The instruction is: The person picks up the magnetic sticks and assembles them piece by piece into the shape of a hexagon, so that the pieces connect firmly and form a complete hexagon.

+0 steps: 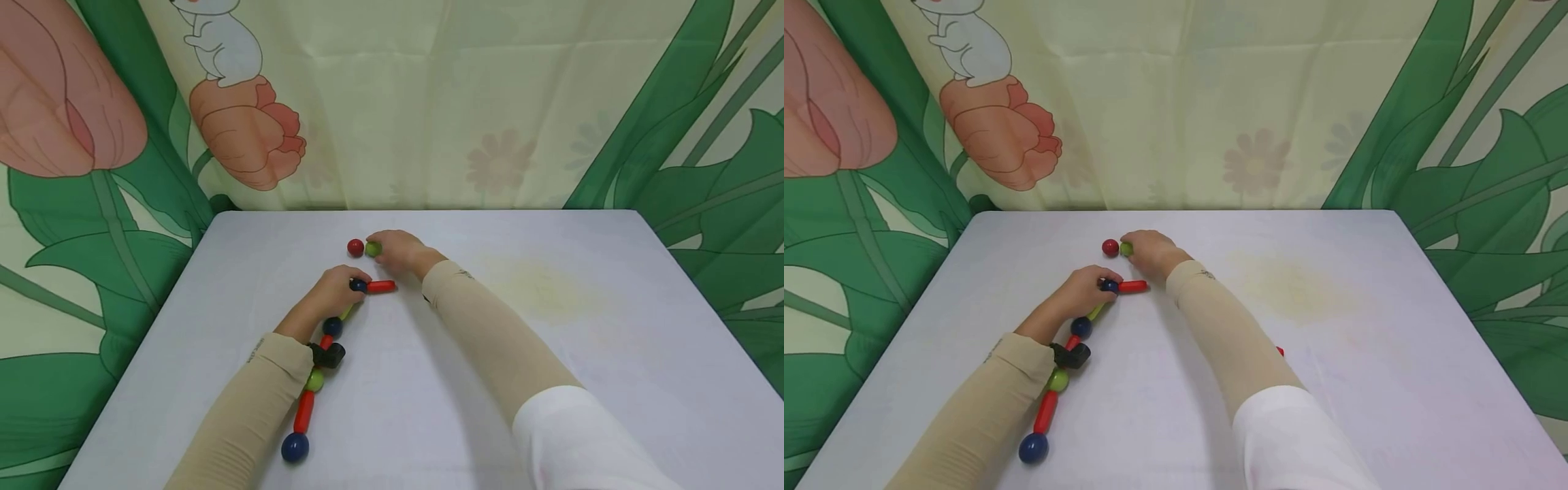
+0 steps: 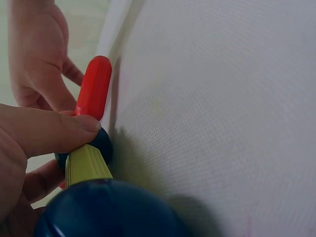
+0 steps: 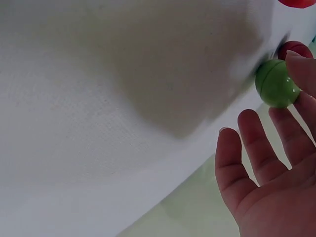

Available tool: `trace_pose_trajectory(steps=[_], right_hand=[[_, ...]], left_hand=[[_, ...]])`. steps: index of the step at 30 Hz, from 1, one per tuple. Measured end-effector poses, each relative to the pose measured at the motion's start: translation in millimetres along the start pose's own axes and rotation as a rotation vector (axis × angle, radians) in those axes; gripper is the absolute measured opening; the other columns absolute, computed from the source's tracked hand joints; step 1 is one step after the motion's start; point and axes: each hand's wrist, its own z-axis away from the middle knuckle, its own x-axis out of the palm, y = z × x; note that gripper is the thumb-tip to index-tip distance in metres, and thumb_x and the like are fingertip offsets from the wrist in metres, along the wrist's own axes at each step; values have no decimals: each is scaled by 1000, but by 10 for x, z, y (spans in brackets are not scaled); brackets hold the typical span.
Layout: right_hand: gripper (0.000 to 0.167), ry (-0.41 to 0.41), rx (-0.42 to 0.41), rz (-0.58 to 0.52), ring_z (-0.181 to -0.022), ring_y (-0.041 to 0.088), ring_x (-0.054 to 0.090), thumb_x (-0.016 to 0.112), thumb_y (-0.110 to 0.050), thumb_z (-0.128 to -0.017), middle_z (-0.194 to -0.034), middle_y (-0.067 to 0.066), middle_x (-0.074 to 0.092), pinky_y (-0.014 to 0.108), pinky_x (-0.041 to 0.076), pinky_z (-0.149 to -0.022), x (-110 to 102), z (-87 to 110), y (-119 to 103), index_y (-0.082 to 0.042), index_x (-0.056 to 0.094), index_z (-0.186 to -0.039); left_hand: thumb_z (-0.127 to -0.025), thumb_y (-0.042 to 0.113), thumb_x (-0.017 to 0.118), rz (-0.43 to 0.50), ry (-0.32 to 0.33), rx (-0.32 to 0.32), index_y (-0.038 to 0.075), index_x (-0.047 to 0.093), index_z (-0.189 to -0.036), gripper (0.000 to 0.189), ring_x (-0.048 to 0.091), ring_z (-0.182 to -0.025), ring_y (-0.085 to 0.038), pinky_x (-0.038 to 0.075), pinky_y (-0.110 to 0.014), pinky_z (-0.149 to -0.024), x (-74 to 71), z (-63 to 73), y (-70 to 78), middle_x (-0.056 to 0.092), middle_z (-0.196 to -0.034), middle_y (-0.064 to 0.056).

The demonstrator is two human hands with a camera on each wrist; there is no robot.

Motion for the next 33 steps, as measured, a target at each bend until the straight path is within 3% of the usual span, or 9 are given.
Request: trace_pose_trajectory(steps=[10, 18, 26, 33], right_hand=[[41, 20, -13, 0, -123, 29, 50, 60, -11, -96, -131, 15, 56, 38, 37, -108, -25, 229, 216, -10, 61, -137], [40, 8, -23, -73, -122, 26, 53, 67, -13, -94, -127, 10, 63, 36, 38, -107, -11, 600, 370, -7, 63, -133], [37, 12, -59, -124, -110, 24, 55, 68, -8, -91, -119, 9, 65, 35, 43, -99, 65, 823, 379, -4, 64, -127], [37, 15, -98, -75, -101, 24, 53, 64, -5, -91, -116, 11, 61, 33, 44, -90, 121, 917, 331, -6, 66, -128]], left_hand=[[-93, 10, 69, 17, 1, -28, 13, 69, -127, 34, 49, -123, -32, 39, -51, -107, 7, 20, 38, 55, -137, -16], [-93, 10, 69, 24, -6, -33, 13, 68, -127, 34, 48, -122, -32, 39, -51, -107, -3, 41, 30, 53, -139, -16], [-93, 9, 69, 40, -9, -30, 12, 68, -127, 34, 49, -121, -33, 41, -51, -106, -13, 64, 31, 53, -139, -17], [-94, 12, 69, 41, -28, -32, 12, 67, -128, 34, 48, -120, -33, 40, -52, -106, -10, 67, 30, 52, -140, -18]])
